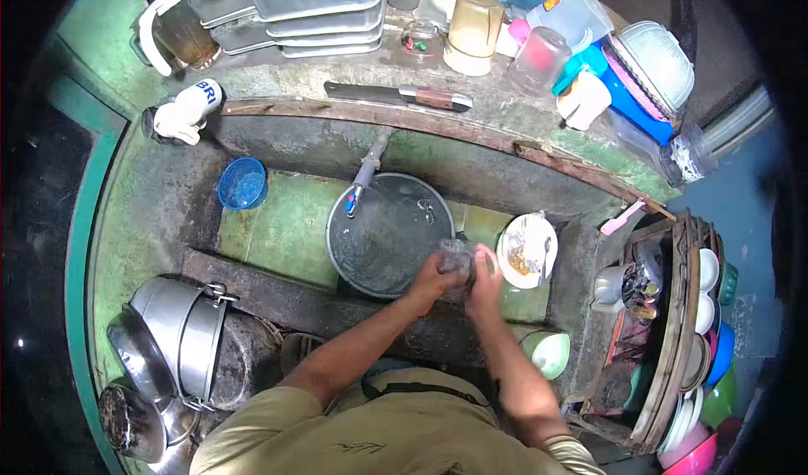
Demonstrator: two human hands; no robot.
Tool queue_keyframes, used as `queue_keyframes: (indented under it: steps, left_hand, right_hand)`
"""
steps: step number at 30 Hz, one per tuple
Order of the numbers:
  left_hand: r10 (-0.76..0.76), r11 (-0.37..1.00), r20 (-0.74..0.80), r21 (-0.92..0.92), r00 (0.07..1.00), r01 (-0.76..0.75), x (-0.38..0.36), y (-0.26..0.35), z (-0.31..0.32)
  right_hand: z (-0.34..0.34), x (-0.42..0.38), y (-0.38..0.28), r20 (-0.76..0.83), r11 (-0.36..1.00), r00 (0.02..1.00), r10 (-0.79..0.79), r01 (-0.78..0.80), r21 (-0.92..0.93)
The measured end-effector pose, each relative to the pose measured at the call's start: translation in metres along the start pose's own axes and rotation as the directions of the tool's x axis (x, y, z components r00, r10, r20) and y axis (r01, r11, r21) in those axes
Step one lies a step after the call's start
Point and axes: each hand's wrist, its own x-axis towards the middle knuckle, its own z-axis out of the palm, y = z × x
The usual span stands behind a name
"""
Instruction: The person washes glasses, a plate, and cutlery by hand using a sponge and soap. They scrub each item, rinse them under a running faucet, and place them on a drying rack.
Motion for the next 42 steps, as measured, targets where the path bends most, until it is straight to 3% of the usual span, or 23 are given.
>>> queue_keyframes:
  steps: [1, 2, 3, 4, 7, 8, 10, 12, 15, 21, 23, 25, 27, 28, 30, 31, 33, 35, 37, 39, 40, 41, 42]
  left_hand:
    - [0.188, 0.97, -0.082, 0.175, 0.979, -0.172, -0.003, 0.005, 0.006]
    - [0.179, 0.971, -0.079, 0.172, 0.981, -0.164, 0.002, 0.005, -0.001]
    - [0.14, 0.963, -0.116, 0.248, 0.983, -0.108, 0.012, 0.002, -0.019]
    - [0.098, 0.946, -0.151, 0.322, 0.984, -0.045, 0.023, -0.005, -0.04]
    - [0.265, 0.661, -0.19, 0.749, 0.945, -0.034, 0.059, -0.032, -0.121]
    - [0.239, 0.648, -0.206, 0.761, 0.949, 0.002, 0.072, -0.043, -0.155]
    - [0.19, 0.637, -0.21, 0.77, 0.959, 0.043, 0.08, -0.05, -0.183]
    - [0.104, 0.29, -0.093, 0.955, 0.99, 0.059, 0.082, -0.021, -0.171]
    - [-0.104, 0.17, -0.137, 0.973, 0.985, 0.154, 0.114, -0.026, -0.146]
    - [-0.118, 0.211, 0.11, 0.974, 0.987, -0.084, 0.125, -0.008, -0.077]
    - [-0.2, 0.378, 0.142, 0.924, 0.969, -0.058, 0.113, 0.005, -0.045]
    - [-0.268, 0.6, 0.162, 0.8, 0.95, 0.032, 0.108, -0.02, -0.022]
    - [-0.383, 0.836, 0.238, 0.5, 0.893, 0.225, 0.092, -0.029, 0.008]
    - [-0.374, 0.839, 0.22, 0.495, 0.901, 0.227, 0.088, -0.026, 0.017]
    - [-0.627, 0.778, 0.281, 0.265, 0.727, 0.57, 0.083, -0.02, 0.03]
    - [-0.629, 0.777, 0.287, 0.264, 0.723, 0.572, 0.088, -0.03, 0.021]
    - [-0.586, 0.796, 0.305, 0.044, 0.751, 0.603, 0.101, -0.051, -0.011]
    - [-0.412, 0.91, 0.106, 0.0, 0.905, 0.415, 0.099, -0.041, -0.047]
    - [-0.382, 0.889, -0.257, 0.161, 0.888, 0.429, 0.093, -0.015, -0.071]
    - [0.061, 0.87, -0.217, 0.49, 0.974, 0.055, 0.122, -0.074, -0.147]
    - [0.057, 0.864, -0.212, 0.5, 0.976, 0.058, 0.119, -0.074, -0.158]
    - [0.192, 0.736, -0.151, 0.676, 0.97, -0.04, 0.114, -0.072, -0.165]
    - [0.31, 0.564, -0.062, 0.815, 0.949, -0.131, 0.11, -0.07, -0.169]
  right_hand:
    - [0.002, -0.006, 0.018, -0.036, 0.973, 0.994, 0.105, -0.095, 0.211]
    - [-0.011, -0.004, 0.046, -0.044, 0.974, 0.993, 0.109, -0.097, 0.207]
    - [-0.029, 0.0, 0.077, 0.068, 0.951, 0.984, 0.163, -0.138, -0.277]
    - [-0.042, 0.0, 0.094, 0.132, 0.71, 0.954, 0.268, -0.103, -0.697]
    - [-0.054, -0.031, 0.028, 0.228, 0.681, 0.943, 0.244, 0.001, -0.732]
    - [-0.064, -0.033, 0.026, 0.201, 0.673, 0.949, 0.242, -0.015, -0.739]
    - [-0.095, -0.048, 0.023, -0.048, 0.765, 0.91, 0.411, -0.373, -0.526]
    - [-0.118, -0.062, 0.011, -0.139, 0.795, 0.891, 0.432, -0.449, -0.408]
    - [-0.163, -0.084, 0.025, -0.216, 0.813, 0.883, 0.417, -0.469, -0.346]
    - [-0.174, -0.093, 0.021, -0.32, 0.816, 0.846, 0.427, -0.513, -0.267]
    - [-0.169, -0.089, 0.025, -0.292, 0.828, 0.813, 0.504, -0.551, -0.104]
    - [-0.157, -0.076, 0.021, -0.241, 0.781, 0.751, 0.615, -0.621, 0.059]
    - [-0.156, -0.065, 0.036, -0.226, 0.828, 0.811, 0.539, -0.56, -0.034]
    - [-0.153, -0.058, 0.038, -0.223, 0.838, 0.83, 0.512, -0.54, -0.084]
    - [-0.136, -0.046, 0.016, -0.209, 0.819, 0.808, 0.551, -0.572, -0.051]
    - [-0.134, -0.041, 0.014, -0.189, 0.833, 0.826, 0.531, -0.55, -0.063]
    - [-0.139, -0.037, 0.01, -0.194, 0.847, 0.841, 0.505, -0.526, -0.076]
    - [-0.145, -0.036, 0.012, -0.168, 0.852, 0.859, 0.483, -0.505, -0.135]
    - [-0.144, -0.034, 0.01, -0.143, 0.814, 0.851, 0.505, -0.525, -0.251]
    - [-0.147, -0.024, 0.032, -0.037, 0.734, 0.877, 0.478, -0.422, -0.532]
    - [-0.149, -0.013, 0.057, 0.092, 0.728, 0.926, 0.367, -0.224, -0.649]
    - [-0.149, -0.002, 0.08, 0.236, 0.688, 0.935, 0.264, -0.011, -0.726]
    - [-0.14, 0.008, 0.095, 0.242, 0.597, 0.937, 0.253, 0.045, -0.801]
